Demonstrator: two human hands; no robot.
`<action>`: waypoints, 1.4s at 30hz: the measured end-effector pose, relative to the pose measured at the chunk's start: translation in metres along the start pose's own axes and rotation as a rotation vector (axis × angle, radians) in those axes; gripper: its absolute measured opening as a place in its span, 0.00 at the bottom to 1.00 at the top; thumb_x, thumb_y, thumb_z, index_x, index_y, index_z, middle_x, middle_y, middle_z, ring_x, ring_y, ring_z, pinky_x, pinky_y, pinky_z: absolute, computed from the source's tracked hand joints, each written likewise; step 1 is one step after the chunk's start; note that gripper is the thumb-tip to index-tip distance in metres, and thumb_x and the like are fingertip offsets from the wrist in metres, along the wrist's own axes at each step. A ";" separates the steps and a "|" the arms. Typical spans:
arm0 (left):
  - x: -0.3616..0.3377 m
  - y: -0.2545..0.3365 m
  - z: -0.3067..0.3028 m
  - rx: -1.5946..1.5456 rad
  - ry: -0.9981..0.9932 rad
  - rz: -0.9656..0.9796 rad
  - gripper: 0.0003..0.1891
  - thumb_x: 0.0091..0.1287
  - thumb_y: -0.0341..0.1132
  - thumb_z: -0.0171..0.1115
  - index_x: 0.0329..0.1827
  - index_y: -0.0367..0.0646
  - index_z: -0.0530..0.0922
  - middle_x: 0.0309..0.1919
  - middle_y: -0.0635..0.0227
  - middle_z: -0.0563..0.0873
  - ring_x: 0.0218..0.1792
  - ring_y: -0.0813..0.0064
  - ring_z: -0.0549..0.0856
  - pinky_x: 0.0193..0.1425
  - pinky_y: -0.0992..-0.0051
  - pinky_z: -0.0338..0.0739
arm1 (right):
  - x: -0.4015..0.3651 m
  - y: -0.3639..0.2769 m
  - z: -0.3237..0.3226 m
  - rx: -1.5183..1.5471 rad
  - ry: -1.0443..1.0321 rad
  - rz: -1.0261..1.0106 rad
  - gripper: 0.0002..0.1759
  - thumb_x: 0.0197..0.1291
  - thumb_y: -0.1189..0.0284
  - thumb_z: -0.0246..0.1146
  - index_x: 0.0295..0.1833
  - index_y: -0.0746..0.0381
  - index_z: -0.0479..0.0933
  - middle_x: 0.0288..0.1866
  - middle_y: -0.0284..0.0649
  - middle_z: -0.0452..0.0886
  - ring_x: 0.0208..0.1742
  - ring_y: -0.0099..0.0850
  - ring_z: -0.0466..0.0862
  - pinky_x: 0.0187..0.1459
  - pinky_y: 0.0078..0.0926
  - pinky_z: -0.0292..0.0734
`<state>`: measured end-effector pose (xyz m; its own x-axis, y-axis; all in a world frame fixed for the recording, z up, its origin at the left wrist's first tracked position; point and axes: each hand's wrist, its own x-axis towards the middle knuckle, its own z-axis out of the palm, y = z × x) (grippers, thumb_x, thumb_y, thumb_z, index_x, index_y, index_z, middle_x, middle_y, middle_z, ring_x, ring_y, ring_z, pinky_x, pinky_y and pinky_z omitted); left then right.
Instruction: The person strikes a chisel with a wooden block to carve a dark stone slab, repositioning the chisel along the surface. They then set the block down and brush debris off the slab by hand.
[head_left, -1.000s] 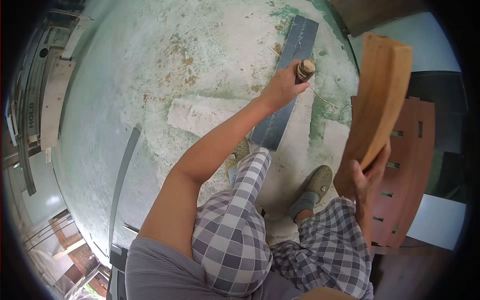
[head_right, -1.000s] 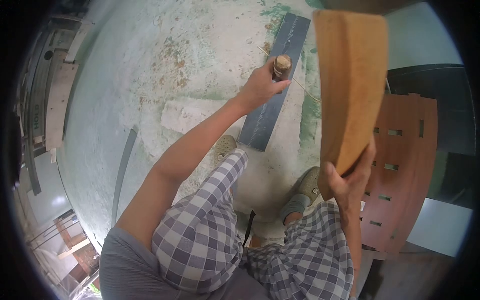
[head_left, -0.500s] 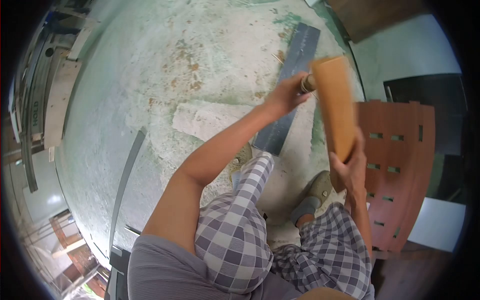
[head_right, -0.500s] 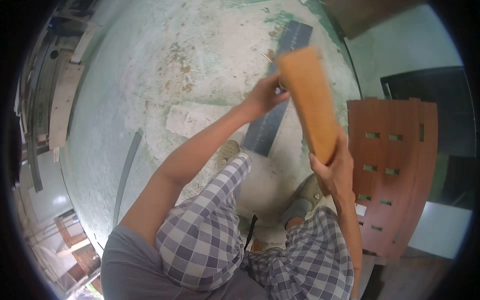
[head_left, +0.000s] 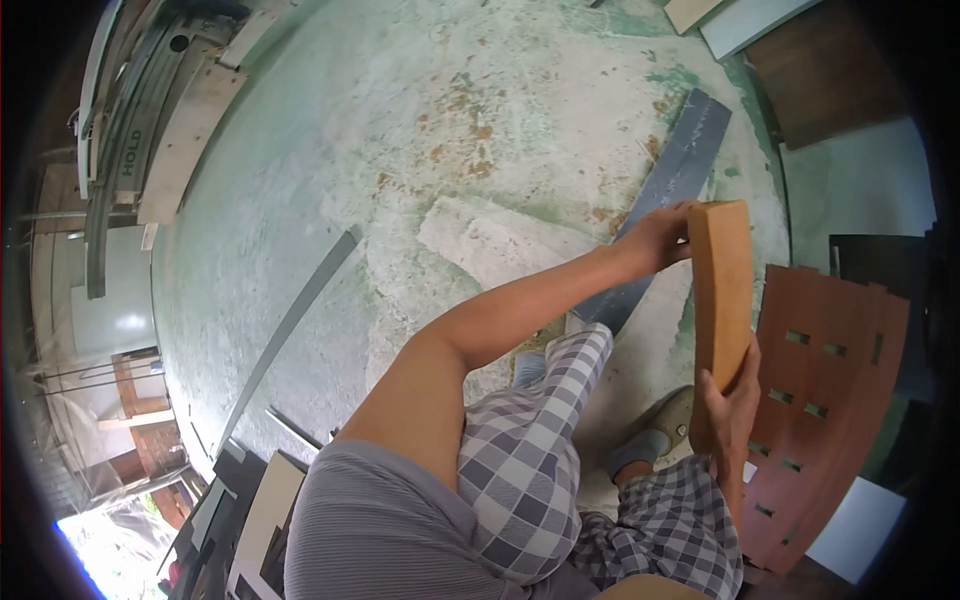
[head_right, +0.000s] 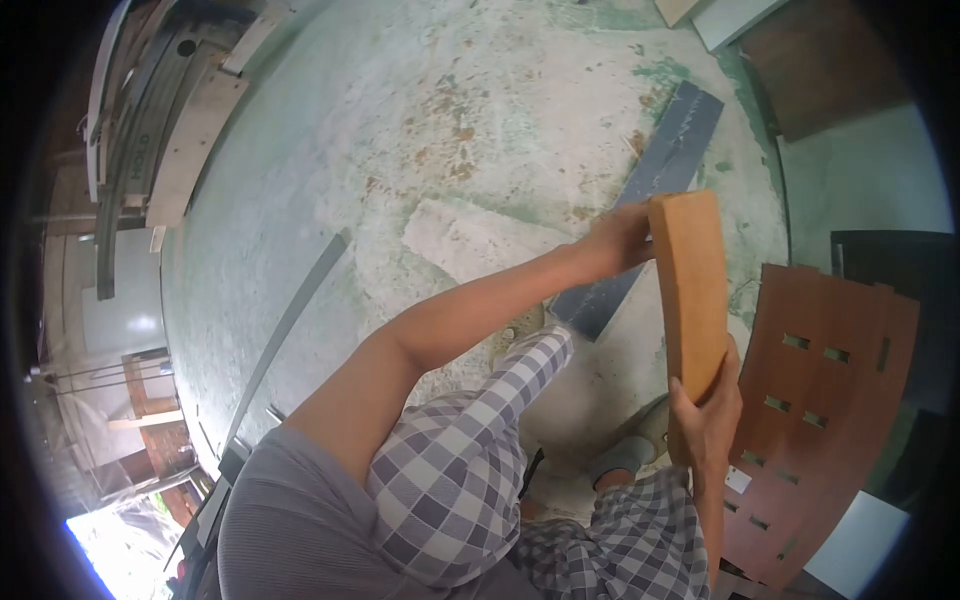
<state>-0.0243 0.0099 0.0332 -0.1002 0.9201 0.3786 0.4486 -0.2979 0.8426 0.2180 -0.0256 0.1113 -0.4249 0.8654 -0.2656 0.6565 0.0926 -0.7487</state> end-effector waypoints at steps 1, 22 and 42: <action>0.000 0.000 -0.001 -0.068 -0.038 -0.045 0.22 0.57 0.27 0.63 0.55 0.43 0.69 0.47 0.53 0.78 0.47 0.52 0.79 0.49 0.64 0.74 | -0.004 0.001 -0.004 0.035 0.029 -0.037 0.43 0.44 0.75 0.63 0.69 0.63 0.55 0.59 0.52 0.72 0.59 0.43 0.74 0.60 0.35 0.67; 0.055 -0.042 -0.002 -0.173 -0.485 -0.102 0.18 0.51 0.30 0.60 0.47 0.40 0.75 0.37 0.58 0.83 0.39 0.64 0.82 0.43 0.69 0.74 | 0.010 -0.007 -0.013 0.051 0.030 0.037 0.42 0.48 0.66 0.62 0.70 0.62 0.56 0.64 0.50 0.66 0.66 0.40 0.65 0.65 0.35 0.58; 0.052 -0.030 -0.001 -0.132 -0.461 -0.252 0.13 0.53 0.28 0.59 0.43 0.39 0.74 0.33 0.68 0.81 0.36 0.77 0.79 0.42 0.72 0.74 | 0.022 0.021 -0.011 -0.105 0.187 -0.159 0.43 0.52 0.66 0.63 0.72 0.62 0.53 0.65 0.52 0.65 0.66 0.40 0.67 0.65 0.35 0.60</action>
<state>-0.0436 0.0669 0.0282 0.2232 0.9745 -0.0237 0.3425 -0.0557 0.9379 0.2296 0.0009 0.0965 -0.4115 0.9111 -0.0257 0.6563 0.2766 -0.7019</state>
